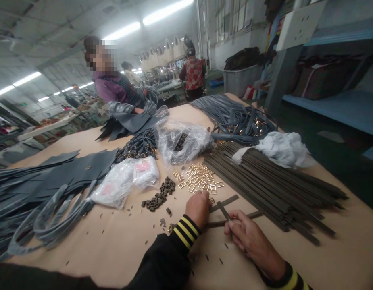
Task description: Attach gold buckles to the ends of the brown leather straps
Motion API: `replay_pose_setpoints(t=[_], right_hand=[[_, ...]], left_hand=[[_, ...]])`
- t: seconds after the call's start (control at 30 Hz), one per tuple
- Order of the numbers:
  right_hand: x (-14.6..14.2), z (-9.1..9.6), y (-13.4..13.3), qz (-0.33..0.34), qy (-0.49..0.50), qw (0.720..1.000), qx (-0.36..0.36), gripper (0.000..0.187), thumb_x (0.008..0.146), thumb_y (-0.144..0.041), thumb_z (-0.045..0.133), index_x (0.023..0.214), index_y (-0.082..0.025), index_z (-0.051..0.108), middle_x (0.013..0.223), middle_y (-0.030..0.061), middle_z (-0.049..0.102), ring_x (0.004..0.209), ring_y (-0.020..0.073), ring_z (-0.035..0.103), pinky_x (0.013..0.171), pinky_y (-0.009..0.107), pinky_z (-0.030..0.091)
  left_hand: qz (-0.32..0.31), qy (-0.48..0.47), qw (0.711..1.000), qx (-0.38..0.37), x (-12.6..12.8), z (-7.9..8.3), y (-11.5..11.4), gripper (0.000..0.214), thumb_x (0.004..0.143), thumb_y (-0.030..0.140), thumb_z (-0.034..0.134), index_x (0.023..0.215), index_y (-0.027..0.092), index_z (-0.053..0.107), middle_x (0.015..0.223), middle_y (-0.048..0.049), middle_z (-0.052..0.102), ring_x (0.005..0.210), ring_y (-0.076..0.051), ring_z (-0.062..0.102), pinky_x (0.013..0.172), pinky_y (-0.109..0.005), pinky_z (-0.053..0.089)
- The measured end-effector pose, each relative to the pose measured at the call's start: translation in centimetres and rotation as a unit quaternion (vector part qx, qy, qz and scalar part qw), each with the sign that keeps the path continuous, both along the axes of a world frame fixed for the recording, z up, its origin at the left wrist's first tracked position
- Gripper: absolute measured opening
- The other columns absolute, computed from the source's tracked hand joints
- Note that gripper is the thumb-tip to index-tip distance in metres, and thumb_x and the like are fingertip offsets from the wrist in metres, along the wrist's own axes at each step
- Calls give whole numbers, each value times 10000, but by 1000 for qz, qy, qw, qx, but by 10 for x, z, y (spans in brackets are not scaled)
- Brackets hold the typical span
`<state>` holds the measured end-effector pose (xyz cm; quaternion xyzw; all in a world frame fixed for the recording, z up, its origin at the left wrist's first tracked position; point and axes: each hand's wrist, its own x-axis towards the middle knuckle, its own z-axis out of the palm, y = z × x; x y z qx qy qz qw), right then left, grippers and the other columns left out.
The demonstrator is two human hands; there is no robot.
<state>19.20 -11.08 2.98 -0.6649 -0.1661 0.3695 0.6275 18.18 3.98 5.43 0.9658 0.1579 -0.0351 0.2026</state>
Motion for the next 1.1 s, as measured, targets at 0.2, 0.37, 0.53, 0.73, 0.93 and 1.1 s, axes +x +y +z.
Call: replay_pose_setpoints(t=[0.2,0.37,0.53,0.73,0.93,1.1], right_hand=[[3,-3,0,1,37,999,22,397,725,-506,419,900,-159,335,603,-57,425,381,19,249,319,144,145],[-1,7,-5,-5,103,993,51,458,680,-579,493,839,-160,395,502,-98,314,336,6,167,301,149,92],[-15,21,-8,60,55,993,87,452,725,-554,496,828,-115,458,543,-49,403,382,13,235,346,171,134],[-35,19,-8,111,42,991,53,403,745,-522,493,708,-125,441,560,-33,420,435,26,283,389,176,182],[-43,19,-10,132,25,991,18,346,768,-479,467,764,-134,443,578,-33,444,487,56,385,466,191,316],[-50,18,-13,156,-100,982,-21,371,773,-359,484,1072,-143,453,939,59,550,845,154,526,791,292,399]], left_hand=[[-4,-17,993,-113,-5,12,10,161,755,233,426,618,150,433,591,3,433,578,-103,403,560,-235,311],[41,26,893,-448,-36,41,-1,273,709,396,508,642,151,407,457,58,372,393,-51,331,397,-182,280],[112,36,792,-599,-79,41,-25,325,645,404,604,661,143,411,443,58,409,361,-33,349,355,-147,311],[137,-2,751,-645,-111,19,-38,314,680,398,589,683,128,429,472,37,450,358,-25,372,346,-125,319],[186,-15,659,-729,-125,14,-46,327,699,408,568,676,93,486,537,25,436,351,-10,336,292,-119,279],[253,13,568,-783,-132,15,-48,267,672,342,600,738,116,475,517,45,402,353,-5,309,292,-104,196]])
